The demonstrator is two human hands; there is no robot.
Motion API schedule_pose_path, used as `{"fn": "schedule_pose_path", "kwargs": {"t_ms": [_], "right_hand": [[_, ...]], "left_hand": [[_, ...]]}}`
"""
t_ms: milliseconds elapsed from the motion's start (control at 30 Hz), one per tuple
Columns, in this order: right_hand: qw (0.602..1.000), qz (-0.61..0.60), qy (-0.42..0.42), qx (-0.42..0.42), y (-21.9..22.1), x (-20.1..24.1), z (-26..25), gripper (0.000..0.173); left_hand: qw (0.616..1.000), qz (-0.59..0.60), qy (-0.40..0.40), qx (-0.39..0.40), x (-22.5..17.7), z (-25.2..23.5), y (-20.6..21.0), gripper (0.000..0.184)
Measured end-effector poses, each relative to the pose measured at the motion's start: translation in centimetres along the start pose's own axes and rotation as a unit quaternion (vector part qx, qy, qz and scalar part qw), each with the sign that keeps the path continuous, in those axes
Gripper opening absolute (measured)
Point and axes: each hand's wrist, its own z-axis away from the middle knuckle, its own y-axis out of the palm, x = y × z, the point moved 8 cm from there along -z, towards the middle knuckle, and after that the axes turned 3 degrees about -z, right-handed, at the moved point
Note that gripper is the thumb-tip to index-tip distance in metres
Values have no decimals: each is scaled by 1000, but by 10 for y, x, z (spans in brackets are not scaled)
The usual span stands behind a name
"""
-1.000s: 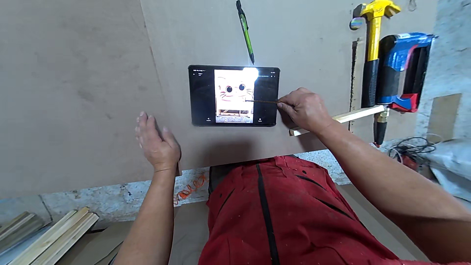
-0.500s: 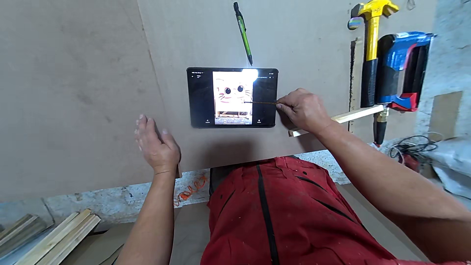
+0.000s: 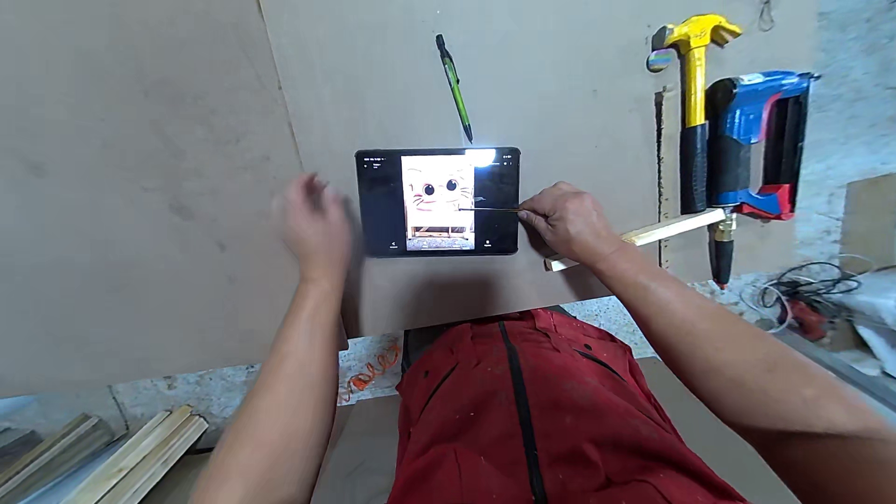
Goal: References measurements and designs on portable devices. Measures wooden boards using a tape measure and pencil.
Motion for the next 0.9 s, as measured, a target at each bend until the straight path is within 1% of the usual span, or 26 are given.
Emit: {"fn": "schedule_pose_path", "kwargs": {"t_ms": [67, 100, 133, 200, 233, 267, 300, 333, 367, 433, 500, 533, 600, 633, 667, 700, 733, 767, 833, 867, 900], "right_hand": [[1000, -3, -5, -4, -1, 1, -3, 27], [1000, -5, -5, -3, -1, 1, -3, 26], [1000, -8, -5, -1, 0, 1, -3, 26], [1000, -9, -7, -3, 2, -1, -2, 27], [1000, -12, -6, -4, 2, -3, -2, 27], [1000, -18, -3, -3, 0, -5, -2, 27], [1000, -31, 3, 0, -1, -6, -2, 28], [999, -50, 10, 4, -3, -7, -3, 28], [997, -73, 22, 12, -8, -8, -4, 29], [989, -129, 67, 16, -24, -10, -2, 30], [974, -189, 121, 4, -44, -8, 7, 31], [966, -220, 138, 3, -49, -4, 14, 30], [950, -282, 132, 29, -41, 23, 29, 26], [945, -299, 118, 55, -28, 45, 35, 22], [942, -307, 103, 89, -10, 71, 39, 19], [938, -308, 93, 126, 15, 96, 43, 18], [934, -305, 87, 165, 45, 121, 46, 18], [931, -296, 79, 200, 76, 144, 47, 18], [928, -259, 58, 261, 136, 187, 43, 21], [924, -247, 51, 288, 162, 206, 40, 23], [921, -239, 48, 305, 183, 222, 35, 26]], "left_hand": [[996, -22, 46, 77, -72, -51, 23, 49], [992, -39, 51, 108, -104, -71, 38, 52], [988, -63, 43, 135, -129, -88, 53, 59], [977, -109, -2, 182, -164, -110, 83, 74], [974, -119, -21, 194, -175, -117, 95, 71], [972, -112, -34, 204, -182, -124, 103, 60], [972, -89, -45, 213, -184, -129, 108, 47], [973, -57, -49, 218, -181, -135, 108, 38], [975, -15, -47, 217, -175, -140, 105, 32], [975, 113, -31, 189, -149, -143, 85, 26], [961, 234, 1, 148, -118, -126, 32, 24], [951, 277, 13, 136, -97, -108, 1, 24], [936, 330, 2, 121, -36, -60, -54, 30], [933, 343, -19, 108, 1, -31, -75, 33], [930, 353, -49, 93, 40, -2, -92, 48], [924, 364, -87, 79, 77, 27, -105, 68], [914, 379, -127, 64, 112, 56, -114, 81], [902, 399, -161, 48, 144, 82, -120, 80], [855, 475, -206, 29, 198, 132, -122, 52], [828, 520, -209, 38, 219, 151, -119, 44], [797, 570, -194, 55, 235, 166, -114, 44]]}}
